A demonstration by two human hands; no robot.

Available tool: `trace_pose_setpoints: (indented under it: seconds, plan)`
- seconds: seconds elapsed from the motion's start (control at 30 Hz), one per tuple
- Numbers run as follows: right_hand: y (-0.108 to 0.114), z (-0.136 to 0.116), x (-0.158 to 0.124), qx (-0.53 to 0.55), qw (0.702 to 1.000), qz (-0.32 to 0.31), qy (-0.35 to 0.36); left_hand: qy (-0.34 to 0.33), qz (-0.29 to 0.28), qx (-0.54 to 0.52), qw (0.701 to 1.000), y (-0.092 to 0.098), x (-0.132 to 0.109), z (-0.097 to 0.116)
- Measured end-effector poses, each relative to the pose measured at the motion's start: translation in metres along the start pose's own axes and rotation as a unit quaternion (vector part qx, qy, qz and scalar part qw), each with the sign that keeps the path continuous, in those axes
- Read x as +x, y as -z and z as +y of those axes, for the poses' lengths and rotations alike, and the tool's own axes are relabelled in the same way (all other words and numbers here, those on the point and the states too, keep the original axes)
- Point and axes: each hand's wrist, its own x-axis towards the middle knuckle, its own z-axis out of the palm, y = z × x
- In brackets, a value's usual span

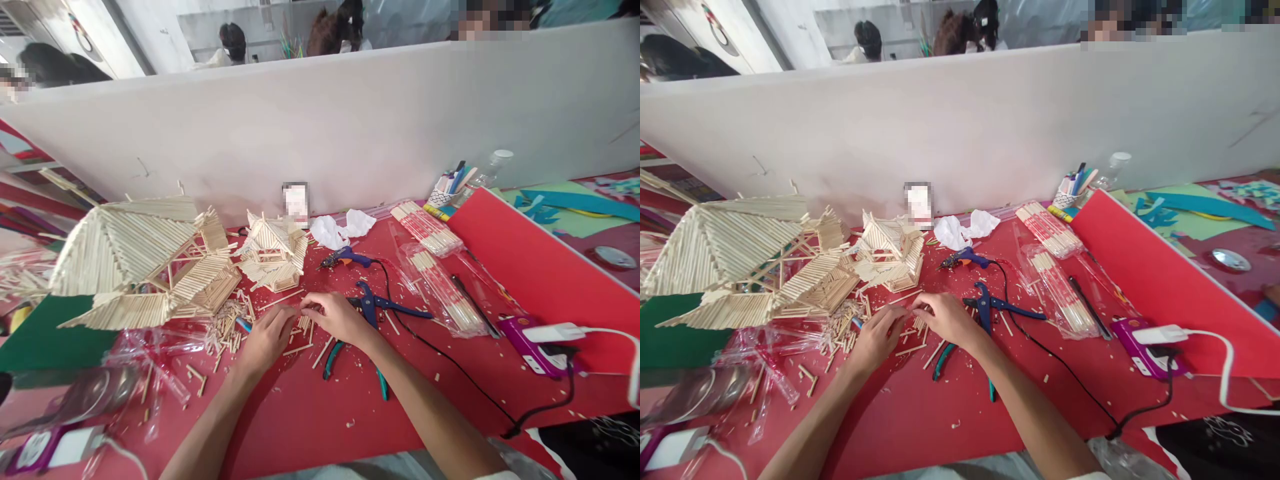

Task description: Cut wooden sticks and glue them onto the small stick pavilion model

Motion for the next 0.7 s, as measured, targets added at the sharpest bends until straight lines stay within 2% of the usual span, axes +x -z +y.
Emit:
trace_pose_setpoints:
  seconds: [0.17, 0.47, 0.57, 0.7]
  plan:
    - [-0.002, 0.003, 0.003, 0.069, 0.997, 0.025, -0.022, -0.017, 0.032, 0.011, 0.999, -0.002, -0.002, -0.002]
    - [-0.005, 0.015, 0.016, 0.194, 0.978, 0.028, -0.072, 0.004, 0.031, 0.098, 0.995, 0.002, -0.003, 0.006]
    - [-0.009, 0.022, 0.023, 0.225, 0.969, 0.031, -0.092, 0.052, 0.019, 0.094, 0.994, 0.001, 0.001, 0.01]
    - [-0.015, 0.029, 0.029, 0.257, 0.959, 0.033, -0.112, 0.144, 0.025, 0.024, 0.989, -0.002, 0.01, 0.016]
